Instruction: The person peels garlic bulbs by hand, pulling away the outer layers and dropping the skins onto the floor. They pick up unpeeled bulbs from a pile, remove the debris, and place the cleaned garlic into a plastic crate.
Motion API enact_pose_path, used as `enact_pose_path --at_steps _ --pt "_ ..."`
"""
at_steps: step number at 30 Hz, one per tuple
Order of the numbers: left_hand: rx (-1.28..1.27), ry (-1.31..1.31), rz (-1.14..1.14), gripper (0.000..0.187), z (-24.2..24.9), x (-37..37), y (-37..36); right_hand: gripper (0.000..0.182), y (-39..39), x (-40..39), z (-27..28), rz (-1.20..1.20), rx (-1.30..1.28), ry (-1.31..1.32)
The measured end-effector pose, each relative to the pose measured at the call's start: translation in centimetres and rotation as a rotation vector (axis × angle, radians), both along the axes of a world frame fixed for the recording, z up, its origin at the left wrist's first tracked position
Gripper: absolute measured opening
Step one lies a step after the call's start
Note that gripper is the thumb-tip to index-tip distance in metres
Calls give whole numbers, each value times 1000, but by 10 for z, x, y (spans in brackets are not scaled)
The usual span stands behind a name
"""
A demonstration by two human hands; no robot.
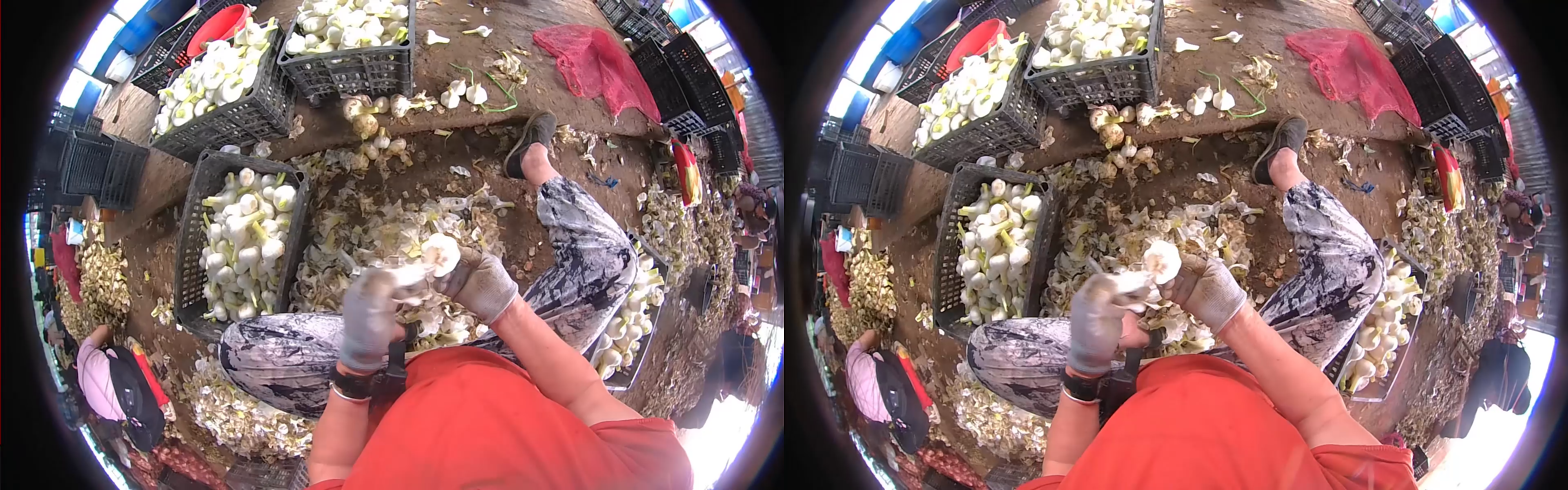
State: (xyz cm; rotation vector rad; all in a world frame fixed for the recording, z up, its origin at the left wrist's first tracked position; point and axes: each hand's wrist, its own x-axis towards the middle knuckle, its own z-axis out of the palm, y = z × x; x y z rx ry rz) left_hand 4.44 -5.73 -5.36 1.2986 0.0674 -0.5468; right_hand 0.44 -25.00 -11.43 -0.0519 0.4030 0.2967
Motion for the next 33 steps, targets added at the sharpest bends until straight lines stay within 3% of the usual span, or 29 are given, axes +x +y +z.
enact_pose_path --at_steps 1,4,5,6,8,9,10,12,14,15,16,18,19,20,21,22,24,25,26,28,29,30,33 --pt "-252 328 205 31 4 2 10 41 0 -3 -10 -31 125 -61" --pt "-63 206 107 37 9 6 28 39 4 2 13 -75 75 25" --pt "100 189 -97 34 20 10 37 35 6 5 23 -40 -31 39" --pt "101 189 -81 34 8 6 41 35 9 5 23 -24 -29 37" --pt "78 -229 -434 28 -28 -4 50 27 16 9 22 30 -530 -112" --pt "217 -787 -396 26 -26 3 45 27 19 10 21 125 -750 -139" --pt "274 35 -283 29 -18 -10 35 27 19 12 20 218 -971 -174" --pt "-49 257 -48 30 1 -8 32 20 18 20 28 314 -1146 -80" --pt "-180 233 120 32 -4 -9 37 13 16 33 10 321 -1389 -103" --pt "-158 203 105 33 -5 -6 45 10 22 39 8 207 -1261 3" --pt "-131 171 93 34 -8 -4 53 9 28 44 9 188 -1325 73" --pt "-87 89 114 36 -41 -8 65 21 47 69 15 173 -1309 -7" --pt "132 72 -16 36 -58 -13 69 25 66 84 36 222 -1428 -75" --pt "347 54 -155 36 -67 -14 71 30 85 95 43 277 -1381 -191" --pt "541 108 -229 29 -22 -5 64 34 103 104 57 399 -1293 -337" --pt "531 105 -247 29 -29 -8 63 36 121 108 64 444 -1289 -466" --pt "1016 -309 -366 25 -58 -13 60 35 145 107 64 505 -1242 -575" --pt "1029 -392 -656 21 -77 -7 64 40 142 102 74 573 -1356 -622" --pt "1008 -406 -676 21 -68 1 64 38 142 99 48 396 -1439 -767" --pt "855 -217 -362 20 -41 21 61 37 119 97 -7 203 -1811 -787" --pt "777 -339 -255 20 -42 27 58 29 98 96 -31 205 -1876 -622" --pt "763 -344 -266 20 -50 33 56 22 77 100 -56 366 -1775 -267" --pt "793 -251 -323 33 -62 55 46 20 7 119 -123 498 -1981 -19"
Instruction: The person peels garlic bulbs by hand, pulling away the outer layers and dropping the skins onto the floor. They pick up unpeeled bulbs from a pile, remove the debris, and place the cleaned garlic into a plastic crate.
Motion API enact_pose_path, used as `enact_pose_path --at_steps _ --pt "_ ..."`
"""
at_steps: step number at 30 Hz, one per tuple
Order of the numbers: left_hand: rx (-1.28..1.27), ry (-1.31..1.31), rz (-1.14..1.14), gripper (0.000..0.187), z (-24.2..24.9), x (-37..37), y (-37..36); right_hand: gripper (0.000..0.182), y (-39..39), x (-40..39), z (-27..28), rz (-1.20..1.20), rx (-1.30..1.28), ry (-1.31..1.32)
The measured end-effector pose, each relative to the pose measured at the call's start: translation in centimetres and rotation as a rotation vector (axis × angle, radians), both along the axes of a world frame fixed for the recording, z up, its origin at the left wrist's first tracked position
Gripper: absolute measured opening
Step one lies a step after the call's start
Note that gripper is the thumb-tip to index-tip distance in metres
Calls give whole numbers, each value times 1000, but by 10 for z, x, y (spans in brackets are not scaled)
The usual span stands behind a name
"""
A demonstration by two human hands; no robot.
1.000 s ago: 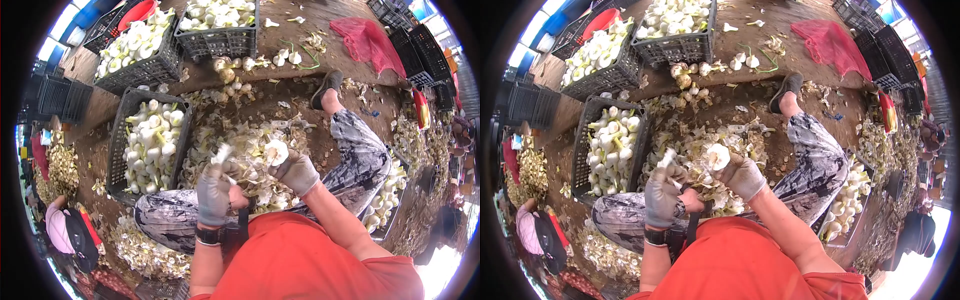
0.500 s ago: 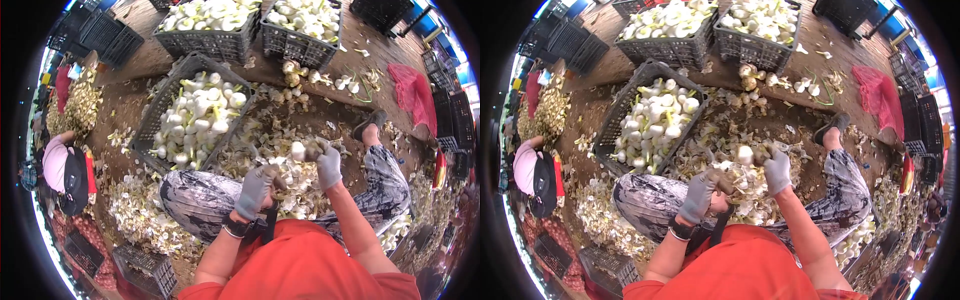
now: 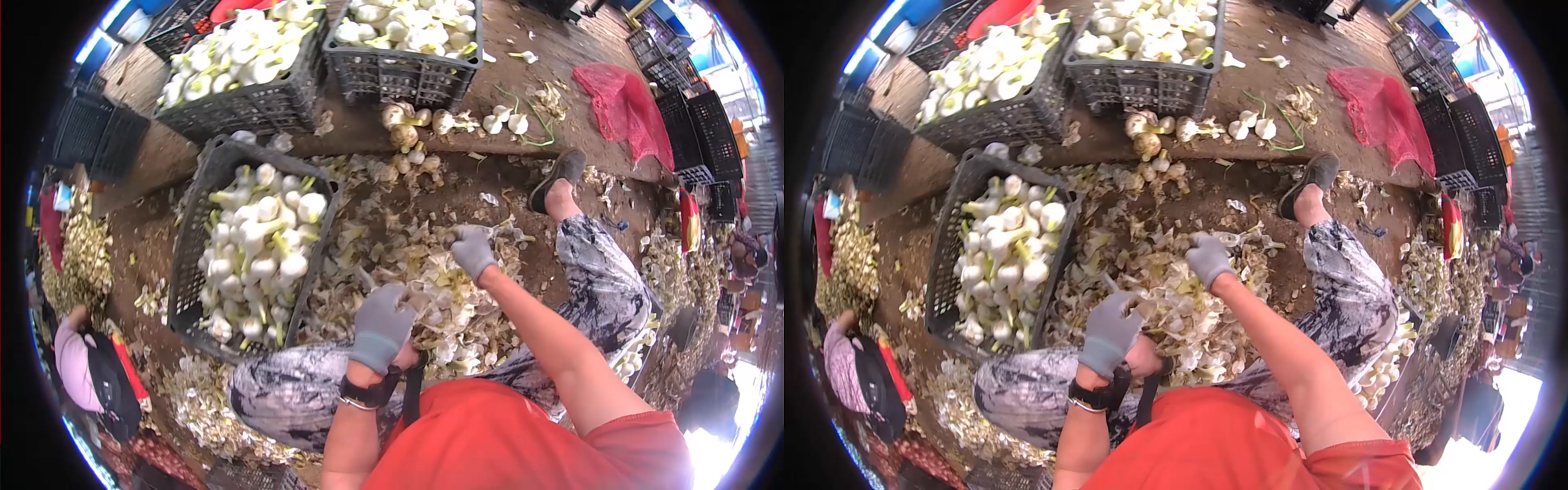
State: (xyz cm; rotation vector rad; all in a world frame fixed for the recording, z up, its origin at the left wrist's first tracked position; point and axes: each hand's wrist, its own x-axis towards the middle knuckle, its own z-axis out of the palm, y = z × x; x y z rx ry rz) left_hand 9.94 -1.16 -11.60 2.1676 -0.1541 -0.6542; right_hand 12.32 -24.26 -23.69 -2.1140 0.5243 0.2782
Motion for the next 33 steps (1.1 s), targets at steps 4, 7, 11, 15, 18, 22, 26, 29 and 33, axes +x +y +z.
enact_pose_path --at_steps 4,7,11,15,18,22,26,29,33 --pt "-111 92 106 37 -7 11 -29 30 -34 66 -13 -8 -214 22" --pt "-117 116 49 43 -34 12 -41 36 -31 114 -41 -58 -411 104" --pt "-25 259 12 41 -42 21 -51 37 -18 158 -75 -94 -561 135" --pt "-45 275 48 41 -57 21 -58 29 -27 148 -98 -36 -607 84" --pt "-132 314 169 47 -57 26 -64 21 -41 116 -87 -221 -139 120" --pt "-122 -146 109 67 -49 35 -61 19 -45 62 -20 -117 220 197" --pt "-45 -368 29 71 -31 37 -62 25 -23 26 35 246 437 -37" --pt "-179 -234 -18 66 -28 27 -53 30 -10 8 72 412 312 -187" --pt "-480 -58 240 56 -21 6 -44 20 -23 -14 75 -326 679 -150"
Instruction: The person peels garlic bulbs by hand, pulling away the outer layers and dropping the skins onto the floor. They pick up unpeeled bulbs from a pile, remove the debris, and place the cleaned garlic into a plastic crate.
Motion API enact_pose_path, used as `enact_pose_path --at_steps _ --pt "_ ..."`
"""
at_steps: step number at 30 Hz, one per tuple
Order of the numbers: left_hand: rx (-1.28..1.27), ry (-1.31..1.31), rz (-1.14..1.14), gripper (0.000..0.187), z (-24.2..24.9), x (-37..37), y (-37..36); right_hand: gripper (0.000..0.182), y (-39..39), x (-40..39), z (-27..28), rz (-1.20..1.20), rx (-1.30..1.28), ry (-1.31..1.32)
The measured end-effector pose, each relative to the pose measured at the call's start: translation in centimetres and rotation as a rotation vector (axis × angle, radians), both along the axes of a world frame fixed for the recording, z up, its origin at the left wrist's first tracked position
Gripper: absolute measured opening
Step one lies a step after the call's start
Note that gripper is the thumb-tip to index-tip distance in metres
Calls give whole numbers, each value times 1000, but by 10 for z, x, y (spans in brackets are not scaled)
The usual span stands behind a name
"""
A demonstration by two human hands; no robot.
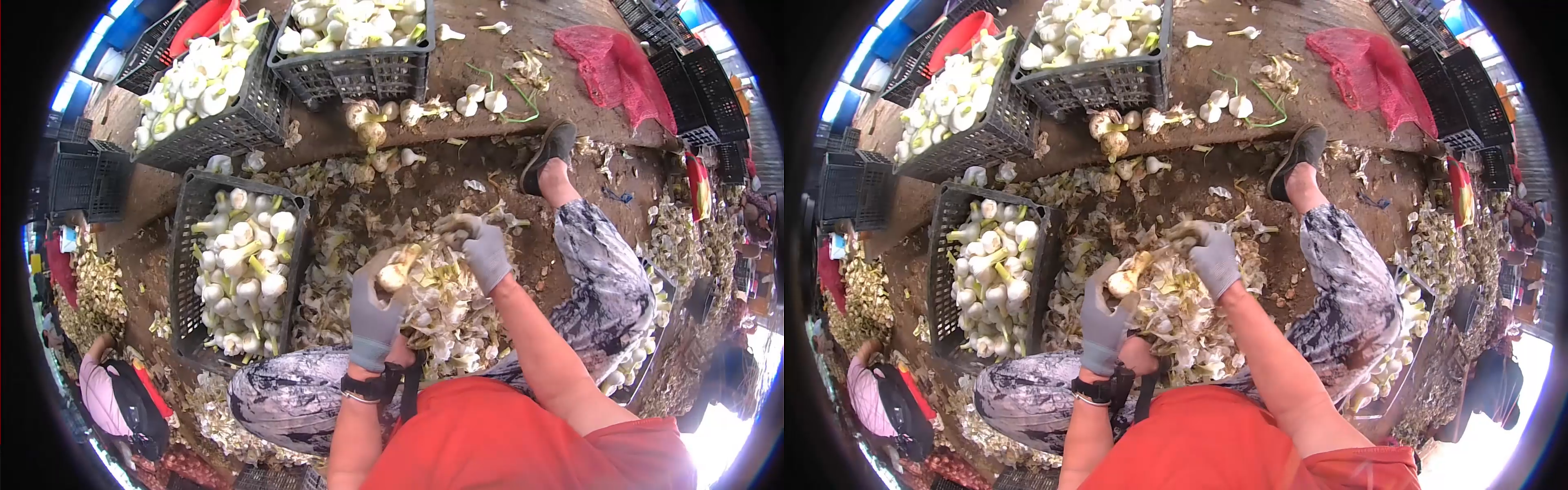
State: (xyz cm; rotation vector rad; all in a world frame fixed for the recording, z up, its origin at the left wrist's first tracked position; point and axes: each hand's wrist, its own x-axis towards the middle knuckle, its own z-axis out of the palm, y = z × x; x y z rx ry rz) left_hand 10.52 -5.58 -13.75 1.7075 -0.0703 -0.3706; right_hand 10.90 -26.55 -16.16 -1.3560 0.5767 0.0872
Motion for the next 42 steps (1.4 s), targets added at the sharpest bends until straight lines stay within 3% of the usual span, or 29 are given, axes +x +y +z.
enact_pose_path --at_steps 2,5,6,8,10,12,14,16,18,20,21,22,23,24,26,27,28,30,31,32,34,35,36,38,39,40,42 --pt "63 -97 -4 58 8 -5 2 17 -15 -20 -22 196 -519 -60" --pt "180 -228 -21 60 21 -15 -2 25 26 -33 32 154 -100 86" --pt "211 -248 -65 59 28 -17 -5 24 37 -38 21 94 95 110" --pt "248 -276 -107 58 35 -22 -9 21 46 -41 7 232 -223 182" --pt "-49 26 44 55 38 -27 -11 20 49 -44 29 205 -216 133" --pt "-74 -8 36 49 46 -29 -9 19 49 -45 53 181 -213 90" --pt "-582 381 93 46 50 -31 -4 18 44 -51 63 178 49 134" --pt "-629 402 53 45 39 -35 1 20 43 -56 65 165 113 179" --pt "-452 370 -43 44 38 -40 0 17 40 -57 69 174 231 165" --pt "-472 392 -31 42 30 -45 2 20 39 -57 69 174 301 157" --pt "-605 439 -66 42 12 -46 10 19 35 -57 76 227 289 148" --pt "-740 486 -101 42 28 -38 5 17 33 -56 84 280 275 139" --pt "-747 799 173 50 50 -40 -1 15 34 -54 88 317 174 92" --pt "-747 800 173 50 50 -39 5 15 32 -56 84 317 174 93" --pt "-765 1091 -56 61 49 -34 22 21 28 -57 71 554 -299 -99" --pt "-837 1165 -170 67 47 -32 24 23 28 -59 68 556 -427 -221" --pt "-837 1167 -167 67 45 -35 23 23 27 -58 66 558 -424 -219" --pt "-857 1210 -297 64 39 -48 16 21 27 -52 76 625 -893 -594" --pt "-862 1124 -283 62 33 -51 13 28 26 -51 81 665 -738 -496" --pt "-861 1126 -285 62 39 -50 10 28 25 -53 72 663 -738 -494" --pt "-841 1183 -111 63 54 -46 3 43 15 -61 49 297 -74 -188" --pt "-905 1154 -148 62 52 -44 5 49 4 -67 55 347 222 -78" --pt "-909 1159 -153 62 51 -45 1 49 6 -72 59 344 216 -74" --pt "-713 1055 74 56 60 -49 -12 44 18 -85 65 309 437 -90" --pt "-600 684 84 48 65 -57 -21 36 22 -84 70 341 310 -59" --pt "-599 687 79 48 62 -59 -19 36 24 -87 68 335 309 -59" --pt "-220 132 91 35 62 -55 -15 30 27 -90 64 171 367 11"
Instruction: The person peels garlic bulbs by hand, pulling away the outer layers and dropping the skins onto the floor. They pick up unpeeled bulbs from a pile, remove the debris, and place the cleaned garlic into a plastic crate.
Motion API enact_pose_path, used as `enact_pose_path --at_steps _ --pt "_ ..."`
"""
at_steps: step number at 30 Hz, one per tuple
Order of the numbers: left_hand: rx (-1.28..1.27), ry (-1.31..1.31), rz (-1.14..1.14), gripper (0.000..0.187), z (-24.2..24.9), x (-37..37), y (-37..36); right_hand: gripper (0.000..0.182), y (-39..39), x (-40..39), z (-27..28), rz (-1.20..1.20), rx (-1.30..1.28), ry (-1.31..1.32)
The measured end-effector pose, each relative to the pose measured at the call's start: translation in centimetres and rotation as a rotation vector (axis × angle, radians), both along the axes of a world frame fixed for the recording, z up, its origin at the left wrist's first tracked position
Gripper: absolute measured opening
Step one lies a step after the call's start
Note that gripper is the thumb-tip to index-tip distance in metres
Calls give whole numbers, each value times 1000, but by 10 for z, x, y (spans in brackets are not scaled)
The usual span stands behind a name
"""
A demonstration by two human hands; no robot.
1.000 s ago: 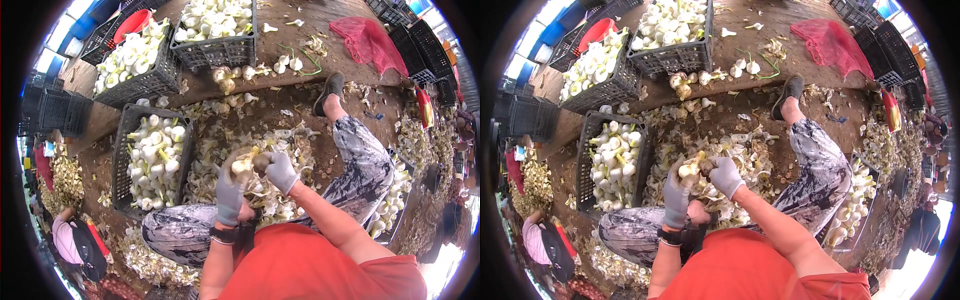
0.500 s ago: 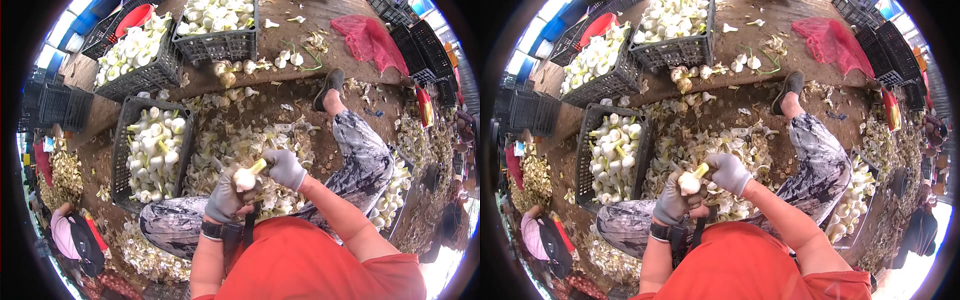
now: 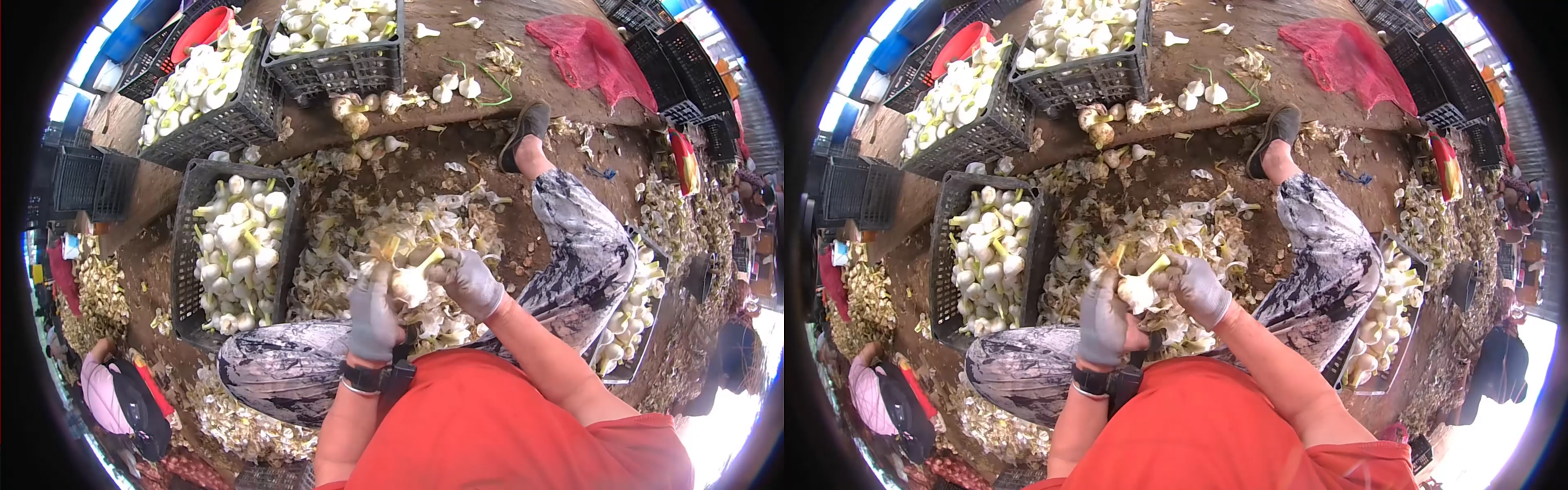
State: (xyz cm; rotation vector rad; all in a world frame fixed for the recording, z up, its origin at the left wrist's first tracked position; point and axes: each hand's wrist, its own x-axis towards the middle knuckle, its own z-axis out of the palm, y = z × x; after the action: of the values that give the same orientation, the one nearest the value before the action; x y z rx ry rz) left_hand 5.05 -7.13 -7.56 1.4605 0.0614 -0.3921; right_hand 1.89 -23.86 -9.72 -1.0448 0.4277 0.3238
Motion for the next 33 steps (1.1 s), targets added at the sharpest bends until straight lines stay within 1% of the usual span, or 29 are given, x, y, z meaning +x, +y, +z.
enact_pose_path --at_steps 1,2,4,5,6,8,9,10,11,12,14,15,16,18,19,20,21,22,23,24,25,26,27,28,29,30,31,32,33 --pt "-75 161 87 28 4 1 1 19 1 -1 0 -28 -200 -82" --pt "-75 161 84 28 11 -1 4 19 -2 0 -2 -31 -200 -82" --pt "81 272 2 30 24 -14 17 17 -10 1 -21 -309 256 67" --pt "71 257 -47 29 29 -22 19 18 -21 -1 -54 -427 260 268" --pt "70 258 -56 29 21 -32 25 21 -18 11 -40 -578 272 392" --pt "154 21 -280 26 -4 -43 39 25 -23 6 -54 -547 274 414" --pt "414 48 -457 26 30 -26 40 25 -24 3 -51 -553 275 416" --pt "414 48 -461 26 27 -19 49 27 -25 -1 -47 -511 282 389" --pt "383 -33 -353 29 21 -11 60 29 -27 -3 -44 -472 287 359" --pt "349 -111 -245 31 19 -4 65 29 -30 -6 -44 -482 286 359" --pt "171 81 39 34 29 4 69 28 -32 -8 -45 -678 420 397" --pt "528 -93 -43 33 15 9 75 28 -31 -8 -44 -652 411 385" --pt "528 -96 -44 33 2 6 70 28 -29 -9 -44 -654 413 381" --pt "660 -151 -364 34 -14 -6 51 33 -16 -5 -32 -621 34 325" --pt "661 -155 -367 34 -16 -8 43 35 -11 -6 -30 -587 -94 180" --pt "617 -231 -486 36 -17 -10 34 35 -6 -8 -28 -592 -93 180" --pt "569 -305 -603 38 -13 -12 23 36 -2 -11 -27 -518 -245 115" --pt "567 -305 -605 38 -6 -14 11 37 1 -12 -26 -439 -397 50" --pt "323 19 -500 38 14 -13 -4 27 4 -12 -23 -356 -380 96" --pt "74 336 -389 37 24 -13 -12 27 2 -12 -22 -363 -385 94" --pt "113 194 -474 31 6 -14 -5 22 -2 -13 -21 -429 183 165" --pt "105 197 -487 31 15 -15 -4 19 -7 -14 -19 -474 753 223" --pt "-73 283 -427 29 33 -15 -6 20 -12 -10 -12 -484 841 331" --pt "-249 372 -368 26 45 -13 -6 20 -19 -12 -3 -503 832 324" --pt "-170 384 -389 20 44 -8 -1 24 -27 -14 23 -534 654 198" --pt "66 -55 -575 19 22 0 10 27 -37 -18 48 -565 464 79" --pt "263 -636 -591 19 12 4 7 27 -59 -25 72 -588 270 -92" --pt "506 -620 -664 22 7 6 9 27 -88 -36 94 -604 66 -250" --pt "755 -608 -734 26 2 6 14 28 -121 -55 111 -686 -213 -328"
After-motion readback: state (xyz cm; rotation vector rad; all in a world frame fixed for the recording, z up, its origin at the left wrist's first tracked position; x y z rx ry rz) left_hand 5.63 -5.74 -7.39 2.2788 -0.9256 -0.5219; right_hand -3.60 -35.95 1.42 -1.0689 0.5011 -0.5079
